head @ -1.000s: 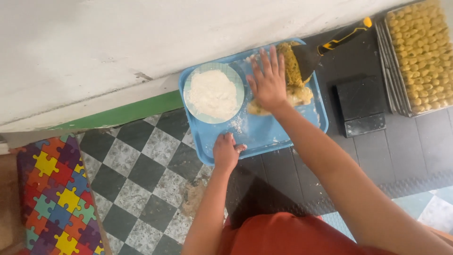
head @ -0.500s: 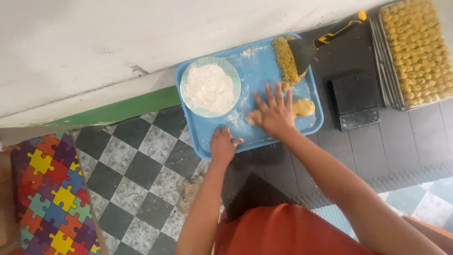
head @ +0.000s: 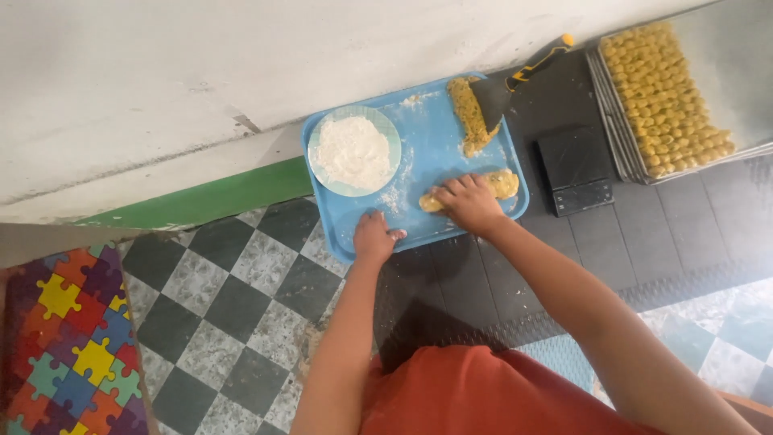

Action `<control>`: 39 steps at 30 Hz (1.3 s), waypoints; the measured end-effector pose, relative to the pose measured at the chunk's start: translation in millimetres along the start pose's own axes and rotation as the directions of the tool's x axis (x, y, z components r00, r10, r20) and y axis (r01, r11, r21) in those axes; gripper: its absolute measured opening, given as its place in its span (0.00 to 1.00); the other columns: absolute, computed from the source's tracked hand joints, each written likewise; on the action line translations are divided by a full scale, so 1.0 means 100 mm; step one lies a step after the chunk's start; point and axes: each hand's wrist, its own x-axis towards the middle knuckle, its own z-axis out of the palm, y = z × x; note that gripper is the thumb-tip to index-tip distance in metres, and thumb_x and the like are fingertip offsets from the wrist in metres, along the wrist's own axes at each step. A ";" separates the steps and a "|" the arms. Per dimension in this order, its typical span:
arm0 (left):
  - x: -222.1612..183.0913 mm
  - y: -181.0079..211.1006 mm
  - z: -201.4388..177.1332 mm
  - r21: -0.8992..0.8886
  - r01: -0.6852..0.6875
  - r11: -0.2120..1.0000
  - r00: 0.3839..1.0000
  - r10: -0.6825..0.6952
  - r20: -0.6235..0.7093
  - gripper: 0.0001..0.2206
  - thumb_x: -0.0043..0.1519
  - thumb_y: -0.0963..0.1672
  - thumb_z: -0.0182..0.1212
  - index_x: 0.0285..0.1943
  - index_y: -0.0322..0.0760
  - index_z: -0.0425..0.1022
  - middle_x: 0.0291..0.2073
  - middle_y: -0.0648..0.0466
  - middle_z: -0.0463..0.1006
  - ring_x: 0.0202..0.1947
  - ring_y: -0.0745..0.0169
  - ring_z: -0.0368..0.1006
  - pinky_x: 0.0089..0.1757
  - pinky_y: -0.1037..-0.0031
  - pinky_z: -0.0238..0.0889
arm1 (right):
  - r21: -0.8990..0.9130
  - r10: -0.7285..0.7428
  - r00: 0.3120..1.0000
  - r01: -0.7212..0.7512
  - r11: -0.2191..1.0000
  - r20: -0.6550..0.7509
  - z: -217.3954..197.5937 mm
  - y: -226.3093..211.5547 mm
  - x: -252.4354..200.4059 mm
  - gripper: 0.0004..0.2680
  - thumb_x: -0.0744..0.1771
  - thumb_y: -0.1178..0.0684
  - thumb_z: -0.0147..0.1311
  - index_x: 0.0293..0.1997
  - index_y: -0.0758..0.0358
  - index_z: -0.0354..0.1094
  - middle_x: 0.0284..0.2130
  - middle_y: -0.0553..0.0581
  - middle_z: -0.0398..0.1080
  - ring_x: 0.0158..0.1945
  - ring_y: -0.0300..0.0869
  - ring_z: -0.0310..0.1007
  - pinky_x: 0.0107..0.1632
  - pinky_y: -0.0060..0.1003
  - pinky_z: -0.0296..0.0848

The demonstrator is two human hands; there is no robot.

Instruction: Kneading yellow dough, rolling it into a long cylinder, and cutting it into small pieces using a hand scraper.

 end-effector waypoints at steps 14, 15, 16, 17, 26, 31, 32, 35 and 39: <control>0.06 -0.14 0.15 -0.043 -0.012 0.999 1.000 0.012 0.004 0.20 0.65 0.55 0.59 0.57 0.41 0.71 0.57 0.45 0.70 0.60 0.42 0.72 0.58 0.50 0.68 | 0.923 0.598 0.745 -0.059 -0.381 0.295 -1.35 0.33 -1.08 0.20 0.70 0.52 0.57 0.68 0.59 0.53 0.49 0.65 0.68 0.53 0.58 0.75 0.56 0.60 0.76; 0.03 -0.15 0.16 -0.071 -0.031 0.997 0.999 0.029 -0.024 0.16 0.66 0.53 0.59 0.54 0.43 0.72 0.56 0.46 0.70 0.59 0.42 0.73 0.57 0.51 0.68 | 0.826 0.565 0.727 -0.005 -0.564 0.390 -1.33 0.25 -1.21 0.19 0.69 0.55 0.57 0.66 0.55 0.55 0.48 0.64 0.70 0.51 0.59 0.78 0.54 0.58 0.78; -0.06 -0.15 0.14 -0.071 -0.034 0.997 0.999 0.032 -0.022 0.16 0.66 0.53 0.59 0.54 0.43 0.72 0.56 0.46 0.70 0.59 0.42 0.73 0.57 0.51 0.68 | 0.827 0.568 0.724 -0.005 -0.563 0.391 -1.28 0.15 -1.31 0.19 0.69 0.55 0.57 0.66 0.55 0.55 0.48 0.64 0.70 0.51 0.59 0.78 0.54 0.58 0.78; -0.15 -0.15 0.12 -0.056 -0.096 0.994 0.993 0.092 -0.075 0.12 0.66 0.50 0.59 0.50 0.39 0.72 0.54 0.44 0.71 0.57 0.37 0.74 0.56 0.50 0.68 | 0.808 0.573 0.671 -0.067 -0.585 0.470 -1.23 0.05 -1.40 0.21 0.67 0.58 0.57 0.67 0.55 0.55 0.48 0.60 0.69 0.51 0.54 0.77 0.54 0.53 0.77; -1.13 -0.11 -0.09 0.073 -0.340 0.937 0.937 0.345 -0.063 0.16 0.69 0.41 0.53 0.64 0.32 0.72 0.63 0.40 0.70 0.67 0.37 0.68 0.65 0.48 0.57 | 0.519 0.665 0.554 -0.807 0.282 0.501 -0.97 -0.65 -1.58 0.22 0.66 0.40 0.66 0.68 0.36 0.68 0.62 0.60 0.61 0.62 0.62 0.72 0.62 0.59 0.75; -1.26 -0.10 -0.21 0.069 -0.332 0.941 0.943 0.333 0.004 0.20 0.71 0.42 0.52 0.73 0.31 0.66 0.72 0.36 0.65 0.76 0.40 0.58 0.73 0.48 0.43 | 0.350 0.659 0.548 -0.836 0.422 0.516 -1.01 -0.76 -1.54 0.20 0.67 0.40 0.65 0.67 0.41 0.71 0.63 0.63 0.61 0.63 0.62 0.73 0.62 0.57 0.77; -1.20 -0.13 -0.17 0.079 -0.327 0.942 0.945 0.326 0.022 0.21 0.71 0.42 0.52 0.74 0.32 0.65 0.74 0.37 0.63 0.77 0.41 0.56 0.73 0.48 0.42 | 0.315 0.651 0.551 -0.834 0.453 0.522 -1.00 -0.78 -1.55 0.20 0.68 0.40 0.63 0.68 0.41 0.69 0.63 0.63 0.61 0.63 0.62 0.72 0.63 0.57 0.77; -1.08 -0.22 -0.07 0.094 -0.313 0.945 0.950 0.310 0.044 0.22 0.71 0.44 0.53 0.75 0.33 0.64 0.76 0.38 0.61 0.78 0.43 0.54 0.74 0.48 0.39 | 0.285 0.610 0.589 -0.801 0.526 0.530 -1.03 -0.83 -1.61 0.21 0.68 0.37 0.60 0.70 0.44 0.66 0.63 0.64 0.61 0.65 0.64 0.71 0.63 0.59 0.76; -0.99 -0.20 -0.02 0.098 -0.285 0.953 0.958 0.281 0.060 0.24 0.70 0.45 0.54 0.75 0.34 0.63 0.77 0.37 0.57 0.78 0.45 0.54 0.74 0.48 0.36 | 0.120 0.502 0.664 -0.660 0.742 0.554 -1.28 -0.77 -1.59 0.24 0.67 0.32 0.60 0.69 0.45 0.66 0.59 0.61 0.67 0.64 0.60 0.72 0.62 0.55 0.76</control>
